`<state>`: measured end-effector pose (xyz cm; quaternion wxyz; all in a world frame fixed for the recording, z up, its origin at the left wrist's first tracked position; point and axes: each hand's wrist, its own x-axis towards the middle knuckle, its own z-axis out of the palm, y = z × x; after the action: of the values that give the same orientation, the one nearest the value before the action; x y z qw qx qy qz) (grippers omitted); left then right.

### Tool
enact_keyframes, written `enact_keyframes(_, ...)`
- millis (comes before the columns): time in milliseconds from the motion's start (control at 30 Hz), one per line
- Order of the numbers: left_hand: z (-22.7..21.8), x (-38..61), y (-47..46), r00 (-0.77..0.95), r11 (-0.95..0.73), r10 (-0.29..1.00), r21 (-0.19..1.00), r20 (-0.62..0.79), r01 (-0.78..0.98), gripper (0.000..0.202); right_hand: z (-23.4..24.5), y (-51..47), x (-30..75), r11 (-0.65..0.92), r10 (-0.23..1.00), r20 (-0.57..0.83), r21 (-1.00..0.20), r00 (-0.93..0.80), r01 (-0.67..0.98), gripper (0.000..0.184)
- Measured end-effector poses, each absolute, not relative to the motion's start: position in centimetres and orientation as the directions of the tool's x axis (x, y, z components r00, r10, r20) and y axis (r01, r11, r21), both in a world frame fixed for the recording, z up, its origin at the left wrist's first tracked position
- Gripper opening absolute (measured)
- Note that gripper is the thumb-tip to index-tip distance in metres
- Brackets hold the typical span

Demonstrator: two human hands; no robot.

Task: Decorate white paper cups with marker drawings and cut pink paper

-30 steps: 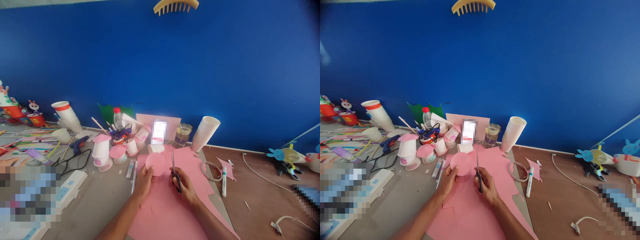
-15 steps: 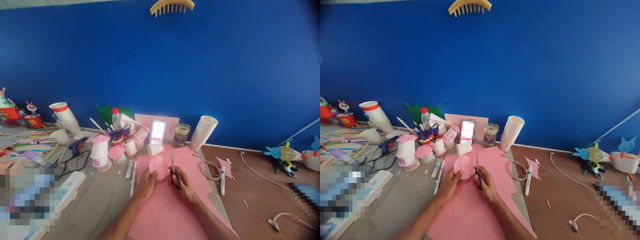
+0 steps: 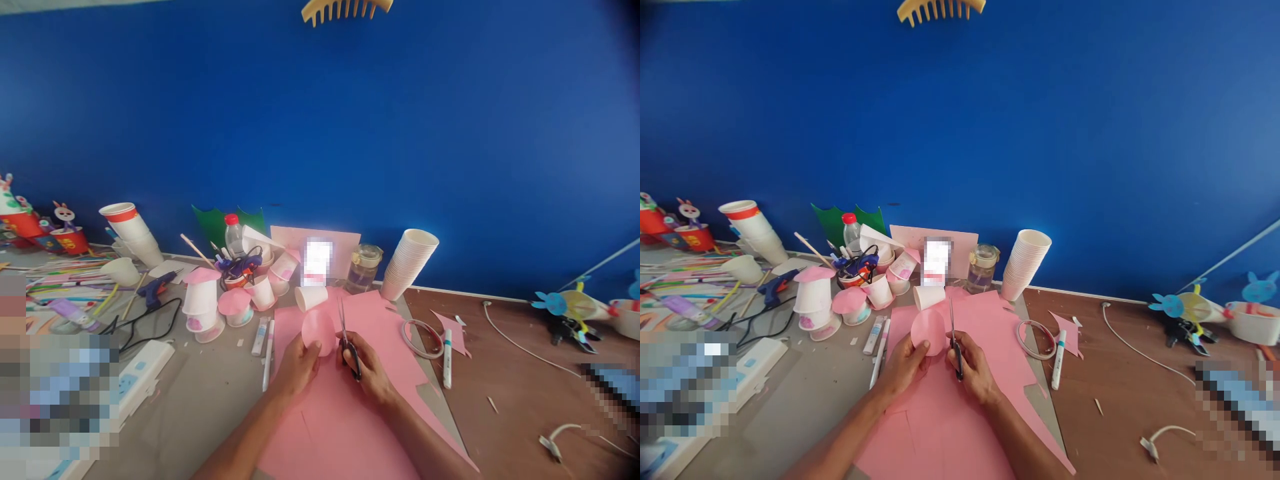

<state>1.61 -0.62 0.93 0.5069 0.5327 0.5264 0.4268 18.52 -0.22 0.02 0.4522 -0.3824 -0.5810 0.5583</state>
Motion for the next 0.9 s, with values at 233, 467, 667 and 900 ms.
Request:
enact_keyframes(233, -0.1, 1.4, -0.3, 0.078, 0.040, 0.996, 0.996, -0.046, 0.074, 0.034, -0.3, -0.2, 18.5, 0.080, 0.947, 0.094, -0.995, -0.309, -0.057, 0.045)
enact_keyframes(467, -0.3, 0.9, 0.3, 0.027, 0.034, 0.999, 0.999, -0.033, -0.030, 0.040, 0.1, -0.3, 18.6, 0.089, 0.937, 0.091, -0.996, -0.337, -0.021, 0.048)
enact_keyframes(667, -0.1, 0.7, 0.4, -0.069, 0.026, 0.997, 0.998, -0.030, -0.064, 0.036, -0.1, -0.3, 18.8, 0.119, 0.919, 0.080, -0.990, -0.387, 0.079, 0.045)
enact_keyframes(900, -0.6, 0.4, 0.8, -0.186, 0.019, 0.982, 1.000, -0.023, -0.023, 0.038, -0.2, -0.4, 18.9, 0.178, 0.887, 0.077, -0.967, -0.455, 0.183, 0.038)
